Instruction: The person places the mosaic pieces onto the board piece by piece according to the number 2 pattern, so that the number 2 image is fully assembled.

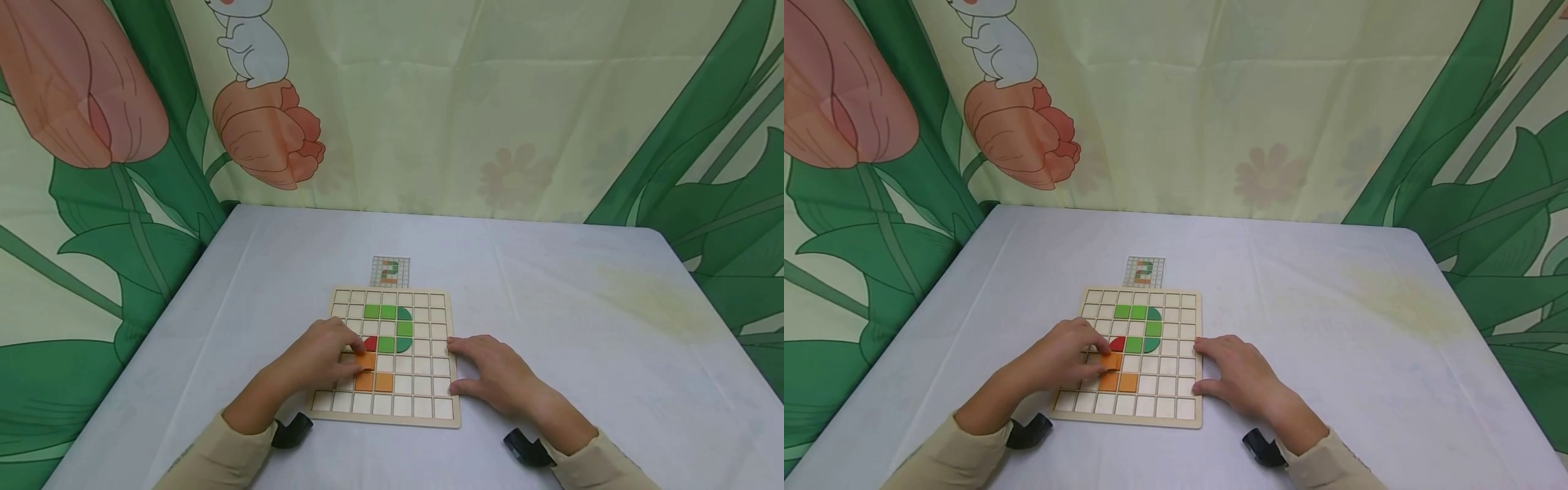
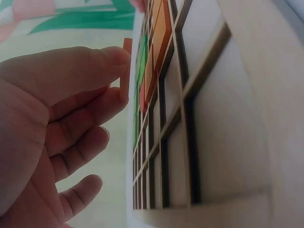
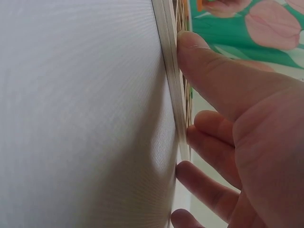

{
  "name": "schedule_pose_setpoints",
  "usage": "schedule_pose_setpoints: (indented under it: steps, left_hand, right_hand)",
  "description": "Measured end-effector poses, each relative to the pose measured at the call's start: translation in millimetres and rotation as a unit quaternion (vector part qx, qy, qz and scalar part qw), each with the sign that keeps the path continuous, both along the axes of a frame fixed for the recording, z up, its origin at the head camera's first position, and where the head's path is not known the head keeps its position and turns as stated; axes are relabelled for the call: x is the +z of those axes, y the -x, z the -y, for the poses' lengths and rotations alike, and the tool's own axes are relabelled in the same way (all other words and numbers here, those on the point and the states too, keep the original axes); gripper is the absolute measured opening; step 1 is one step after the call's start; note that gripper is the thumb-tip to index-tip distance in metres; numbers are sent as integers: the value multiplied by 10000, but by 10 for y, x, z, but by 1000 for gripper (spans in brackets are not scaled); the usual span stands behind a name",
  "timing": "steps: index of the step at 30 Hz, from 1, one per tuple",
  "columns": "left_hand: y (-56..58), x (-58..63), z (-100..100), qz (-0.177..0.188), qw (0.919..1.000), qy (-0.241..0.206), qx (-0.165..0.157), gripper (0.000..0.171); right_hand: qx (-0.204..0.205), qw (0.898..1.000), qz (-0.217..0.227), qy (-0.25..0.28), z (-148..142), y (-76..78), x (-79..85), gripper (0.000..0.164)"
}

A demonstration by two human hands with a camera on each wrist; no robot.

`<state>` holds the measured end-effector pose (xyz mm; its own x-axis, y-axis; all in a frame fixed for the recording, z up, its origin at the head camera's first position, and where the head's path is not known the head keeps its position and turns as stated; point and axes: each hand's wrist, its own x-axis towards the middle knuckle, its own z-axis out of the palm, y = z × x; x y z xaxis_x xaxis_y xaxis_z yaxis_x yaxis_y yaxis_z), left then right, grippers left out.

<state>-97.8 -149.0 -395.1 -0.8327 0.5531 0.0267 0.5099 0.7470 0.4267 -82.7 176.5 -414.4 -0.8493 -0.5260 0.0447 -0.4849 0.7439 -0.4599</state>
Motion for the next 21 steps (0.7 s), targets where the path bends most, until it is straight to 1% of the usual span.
schedule_pose_setpoints:
  steps: [2, 7, 11, 16, 21]
  left_hand:
    - [3, -5, -30, -25, 9999, -19, -102, 11]
    - [20, -12, -114, -232, 9991, 69, -345, 12]
    - [26, -2, -181, -281, 9984, 117, -475, 13]
    - [28, 8, -251, -267, 9979, 59, -591, 11]
    - [44, 8, -333, -279, 9978, 79, -603, 11]
  right_hand:
    - [-1, 10000, 5, 4, -1, 0, -2, 61]
    - [-5, 10000, 10, 3, -3, 0, -6, 61]
    - [-1, 10000, -7, 1, -1, 0, -7, 61]
    - [26, 10000, -16, 58, -3, 0, -11, 61]
    - [30, 10000, -24, 43, -7, 0, -8, 61]
